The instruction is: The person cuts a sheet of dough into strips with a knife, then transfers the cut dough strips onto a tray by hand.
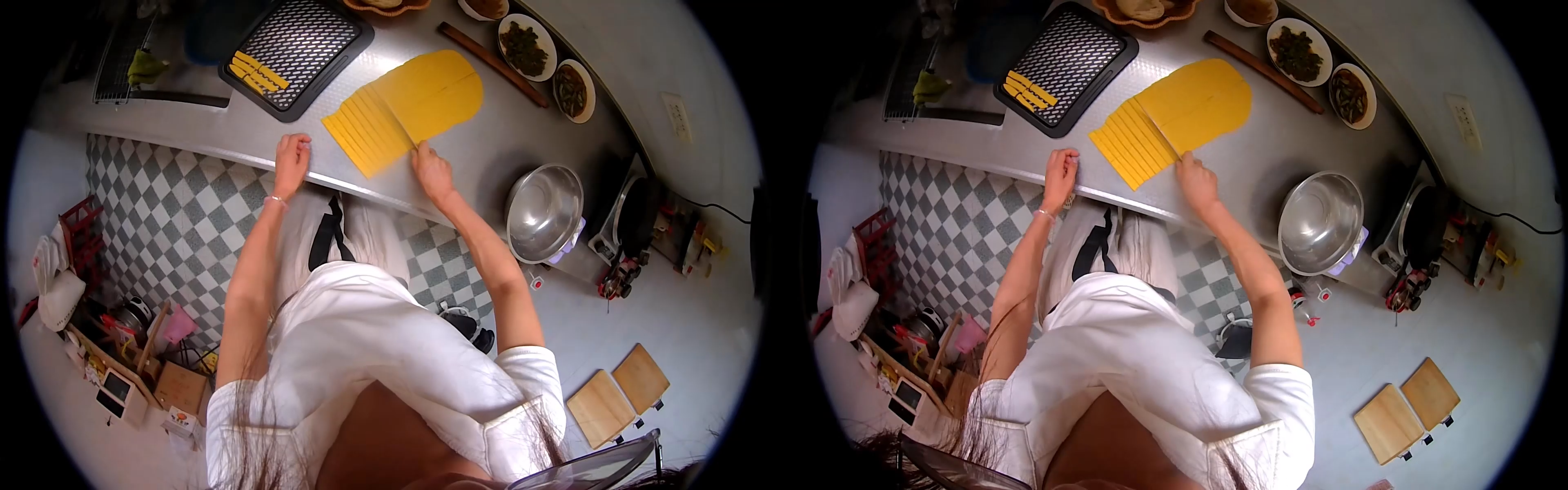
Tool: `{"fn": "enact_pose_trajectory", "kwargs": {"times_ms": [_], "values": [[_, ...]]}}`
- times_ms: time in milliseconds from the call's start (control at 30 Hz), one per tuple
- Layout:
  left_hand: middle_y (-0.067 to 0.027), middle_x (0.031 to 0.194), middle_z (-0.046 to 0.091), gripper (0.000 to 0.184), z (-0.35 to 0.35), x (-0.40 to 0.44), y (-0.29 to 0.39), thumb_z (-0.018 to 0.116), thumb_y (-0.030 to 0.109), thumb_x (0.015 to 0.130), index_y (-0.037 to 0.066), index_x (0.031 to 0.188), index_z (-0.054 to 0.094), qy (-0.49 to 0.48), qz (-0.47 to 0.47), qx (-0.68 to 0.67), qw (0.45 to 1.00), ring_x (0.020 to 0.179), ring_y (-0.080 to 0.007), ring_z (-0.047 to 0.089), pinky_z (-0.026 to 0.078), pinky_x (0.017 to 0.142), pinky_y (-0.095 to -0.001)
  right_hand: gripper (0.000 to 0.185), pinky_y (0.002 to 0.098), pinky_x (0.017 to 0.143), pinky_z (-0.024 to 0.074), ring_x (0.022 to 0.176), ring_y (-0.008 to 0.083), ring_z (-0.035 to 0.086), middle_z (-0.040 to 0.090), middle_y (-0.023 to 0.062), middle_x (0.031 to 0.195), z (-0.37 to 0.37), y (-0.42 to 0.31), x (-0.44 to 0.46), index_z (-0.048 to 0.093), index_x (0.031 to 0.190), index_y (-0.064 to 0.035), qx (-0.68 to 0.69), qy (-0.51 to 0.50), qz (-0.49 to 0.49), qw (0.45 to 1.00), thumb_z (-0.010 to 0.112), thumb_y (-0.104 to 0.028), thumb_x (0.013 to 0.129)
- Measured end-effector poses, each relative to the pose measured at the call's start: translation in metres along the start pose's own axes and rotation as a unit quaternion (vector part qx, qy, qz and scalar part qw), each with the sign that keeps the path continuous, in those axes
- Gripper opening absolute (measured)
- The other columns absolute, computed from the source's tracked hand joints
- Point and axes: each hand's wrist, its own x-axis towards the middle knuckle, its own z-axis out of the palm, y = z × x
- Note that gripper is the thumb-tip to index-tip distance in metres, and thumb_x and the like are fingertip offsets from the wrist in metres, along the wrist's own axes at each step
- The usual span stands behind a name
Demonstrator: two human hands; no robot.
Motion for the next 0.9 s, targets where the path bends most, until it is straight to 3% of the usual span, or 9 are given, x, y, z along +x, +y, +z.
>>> {"fn": "enact_pose_trajectory", "kwargs": {"times_ms": [167, 300, 767, 900], "values": [[-0.0065, 0.084, 0.049, 0.011, -0.001, 0.001, -0.003, 0.053, 0.006, 0.088, 0.002, 0.095, 0.059, 0.009, 0.014, 0.006, 1.0, 0.073, -0.0151, 0.048, 0.042, 0.066, -0.0263, 0.024, 0.0525, 0.063, 0.0484, 0.07, 0.0434, 0.06, 0.062, 0.0216, 0.077, -0.01, 0.029, -0.051, 0.048, 0.094, -0.0035, 0.058, -0.034, 0.028, 0.997, 0.049, -0.027, 0.091], [-0.0072, 0.084, 0.048, 0.011, -0.002, 0.003, 0.0, 0.053, 0.005, 0.087, 0.002, 0.095, 0.059, 0.013, 0.015, -0.005, 1.0, 0.073, -0.0167, 0.048, 0.042, 0.067, -0.0274, 0.025, 0.0539, 0.06, 0.047, 0.069, 0.0446, 0.059, 0.062, 0.0224, 0.077, -0.042, 0.041, -0.08, 0.046, 0.093, -0.0034, 0.027, -0.061, 0.056, 0.996, 0.047, -0.029, 0.092], [-0.0076, 0.083, 0.048, 0.01, -0.005, 0.001, 0.008, 0.053, 0.006, 0.087, 0.003, 0.095, 0.058, 0.015, 0.004, -0.001, 1.0, 0.076, -0.0193, 0.048, 0.042, 0.07, -0.0288, 0.022, 0.0525, 0.053, 0.045, 0.06, 0.044, 0.058, 0.06, 0.0237, 0.066, -0.052, -0.041, 0.058, 0.045, 0.086, -0.002, 0.016, 0.006, -0.036, 0.999, 0.046, -0.023, 0.092], [-0.0103, 0.086, 0.051, 0.012, -0.009, 0.0, 0.012, 0.053, 0.002, 0.083, 0.004, 0.094, 0.058, 0.0, -0.03, -0.03, 0.999, 0.083, -0.0252, 0.05, 0.042, 0.076, -0.034, 0.021, 0.0518, 0.052, 0.0467, 0.057, 0.0423, 0.058, 0.06, 0.0225, 0.064, -0.046, -0.044, 0.067, 0.047, 0.086, -0.0023, -0.007, 0.018, -0.062, 0.998, 0.048, -0.022, 0.091]]}}
